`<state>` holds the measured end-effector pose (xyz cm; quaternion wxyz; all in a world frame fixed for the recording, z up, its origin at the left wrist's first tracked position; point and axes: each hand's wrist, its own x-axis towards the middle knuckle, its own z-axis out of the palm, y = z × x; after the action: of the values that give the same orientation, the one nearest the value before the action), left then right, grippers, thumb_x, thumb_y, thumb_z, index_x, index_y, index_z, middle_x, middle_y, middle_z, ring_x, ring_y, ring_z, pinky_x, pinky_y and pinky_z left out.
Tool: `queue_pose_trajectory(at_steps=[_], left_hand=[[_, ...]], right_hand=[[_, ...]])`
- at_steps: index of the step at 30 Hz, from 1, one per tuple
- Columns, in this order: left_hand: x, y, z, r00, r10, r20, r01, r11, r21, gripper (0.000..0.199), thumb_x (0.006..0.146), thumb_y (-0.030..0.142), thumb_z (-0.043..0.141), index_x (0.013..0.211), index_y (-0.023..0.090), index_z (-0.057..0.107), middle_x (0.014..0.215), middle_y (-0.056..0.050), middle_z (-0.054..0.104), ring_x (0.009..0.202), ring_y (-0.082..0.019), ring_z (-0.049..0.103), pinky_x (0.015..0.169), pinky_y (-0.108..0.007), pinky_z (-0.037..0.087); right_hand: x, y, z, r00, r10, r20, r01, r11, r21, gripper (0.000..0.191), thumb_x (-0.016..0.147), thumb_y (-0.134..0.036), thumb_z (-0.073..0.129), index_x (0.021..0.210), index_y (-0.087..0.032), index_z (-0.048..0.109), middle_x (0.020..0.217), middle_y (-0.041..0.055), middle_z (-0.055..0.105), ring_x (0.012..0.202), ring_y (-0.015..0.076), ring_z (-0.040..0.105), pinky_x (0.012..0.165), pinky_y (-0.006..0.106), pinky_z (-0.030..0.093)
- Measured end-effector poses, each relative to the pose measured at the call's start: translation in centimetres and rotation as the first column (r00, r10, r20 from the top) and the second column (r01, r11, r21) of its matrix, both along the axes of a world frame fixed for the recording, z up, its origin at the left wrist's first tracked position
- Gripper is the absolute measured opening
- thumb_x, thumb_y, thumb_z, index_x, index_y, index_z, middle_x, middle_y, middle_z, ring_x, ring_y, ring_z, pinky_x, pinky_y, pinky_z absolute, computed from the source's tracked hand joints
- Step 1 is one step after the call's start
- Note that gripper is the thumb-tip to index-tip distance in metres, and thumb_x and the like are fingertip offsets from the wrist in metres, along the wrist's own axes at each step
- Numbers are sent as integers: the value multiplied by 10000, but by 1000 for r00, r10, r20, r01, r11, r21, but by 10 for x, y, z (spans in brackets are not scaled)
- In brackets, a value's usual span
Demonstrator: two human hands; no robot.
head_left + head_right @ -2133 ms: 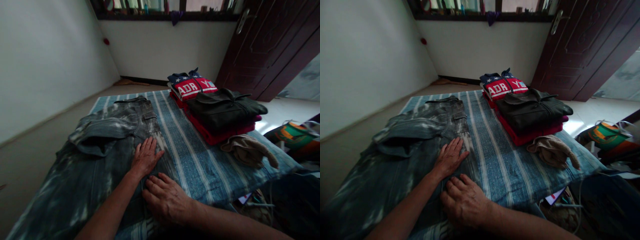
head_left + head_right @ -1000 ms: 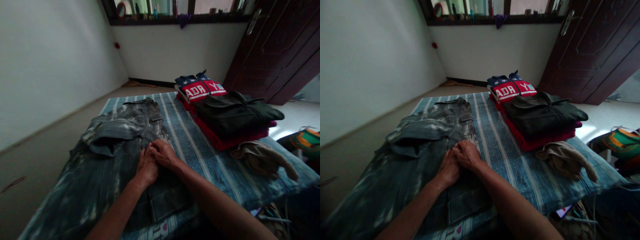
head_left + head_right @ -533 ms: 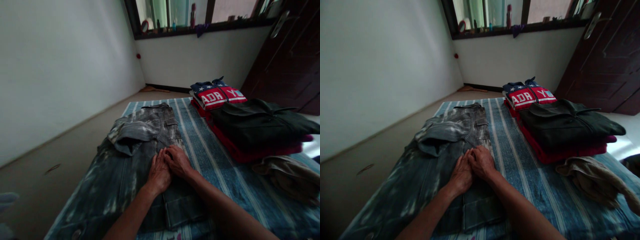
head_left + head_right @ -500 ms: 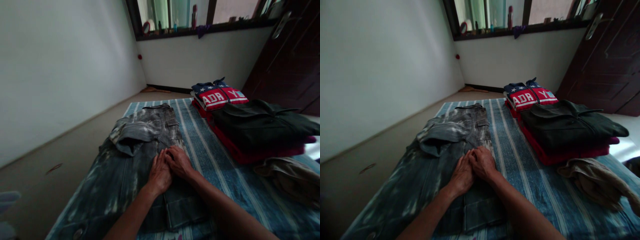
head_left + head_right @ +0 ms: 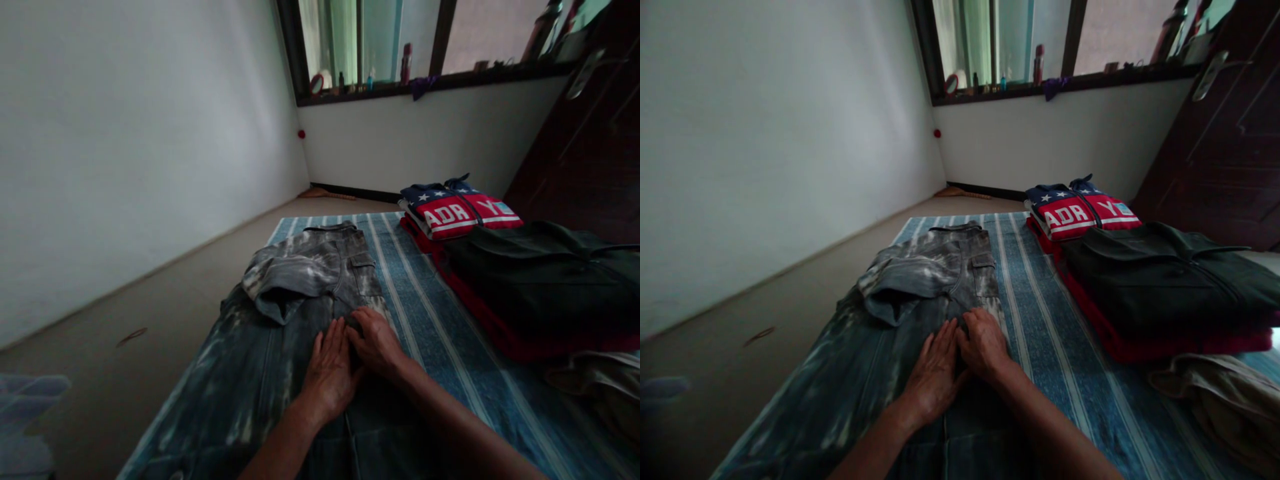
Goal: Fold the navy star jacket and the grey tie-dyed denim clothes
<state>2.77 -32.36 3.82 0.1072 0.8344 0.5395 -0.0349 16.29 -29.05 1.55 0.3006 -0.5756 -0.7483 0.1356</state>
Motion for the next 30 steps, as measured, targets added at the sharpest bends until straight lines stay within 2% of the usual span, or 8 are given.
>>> queue_pose_trajectory(at_steps=[7, 11, 14, 17, 19, 21, 26, 30], left_hand=[[-3, -2, 0, 984, 48, 171, -41, 998, -47, 758, 844, 439, 544, 1468, 88, 296, 1557, -158, 208, 1449, -304, 133, 1165, -543, 140], [-25, 3, 0, 851, 109, 514, -147, 989, 33, 513, 843, 409, 557, 1284, 147, 557, 1422, -152, 485, 1324, -293, 436, 1104, -462, 344], [-53, 10, 11, 614, 295, 732, -448, 894, 16, 231, 780, 391, 651, 891, 196, 705, 948, -99, 724, 929, -267, 675, 880, -373, 521], [-83, 19, 26, 246, 574, 781, -656, 692, -302, 216, 693, 357, 752, 648, 173, 648, 625, -53, 662, 615, -212, 651, 588, -287, 532], [-96, 25, 34, -94, 702, 706, -550, 555, -625, 248, 783, 370, 677, 718, 132, 646, 664, -80, 679, 583, -193, 647, 498, -257, 508], [-101, 31, 38, -366, 738, 567, -287, 490, -823, 336, 895, 399, 530, 879, 83, 644, 802, -141, 710, 646, -199, 679, 497, -262, 526], [-87, 48, 43, -613, 685, 394, 121, 575, -809, 621, 954, 515, 338, 1243, -14, 486, 1064, -258, 668, 932, -286, 693, 657, -350, 592], [-74, 66, 47, -708, 601, 371, 158, 646, -747, 756, 919, 633, 232, 1284, 2, 431, 1087, -272, 646, 1020, -322, 661, 712, -409, 588]], right_hand=[[-10, 52, 14, 990, -14, 138, 18, 999, -27, 327, 909, -291, 499, 1195, -162, 590, 1321, 138, 537, 1253, 266, 459, 1046, 391, 333], [-16, 70, 3, 980, -4, 199, 18, 998, -64, 429, 922, -350, 489, 1286, -126, 532, 1407, 161, 461, 1340, 327, 348, 1086, 469, 262], [-18, 72, -4, 975, 15, 220, 4, 996, -86, 456, 932, -381, 466, 1292, -110, 533, 1403, 168, 467, 1346, 336, 338, 1091, 479, 249], [-18, 71, -7, 973, 20, 229, 2, 996, -94, 474, 933, -396, 454, 1306, -112, 525, 1421, 165, 448, 1356, 332, 321, 1098, 481, 234], [-18, 70, -6, 972, 20, 232, 2, 995, -97, 476, 933, -395, 451, 1310, -114, 523, 1424, 161, 446, 1361, 325, 316, 1100, 476, 231], [-18, 70, -6, 972, 19, 235, 4, 995, -98, 472, 935, -390, 444, 1311, -115, 523, 1422, 159, 449, 1364, 320, 313, 1102, 472, 228], [-18, 70, -6, 971, 21, 238, 1, 996, -92, 456, 938, -387, 433, 1300, -130, 535, 1410, 150, 463, 1359, 316, 320, 1101, 466, 231], [-18, 69, -5, 971, 19, 237, 2, 996, -87, 452, 936, -382, 434, 1289, -122, 544, 1394, 149, 480, 1350, 318, 333, 1095, 460, 243]])
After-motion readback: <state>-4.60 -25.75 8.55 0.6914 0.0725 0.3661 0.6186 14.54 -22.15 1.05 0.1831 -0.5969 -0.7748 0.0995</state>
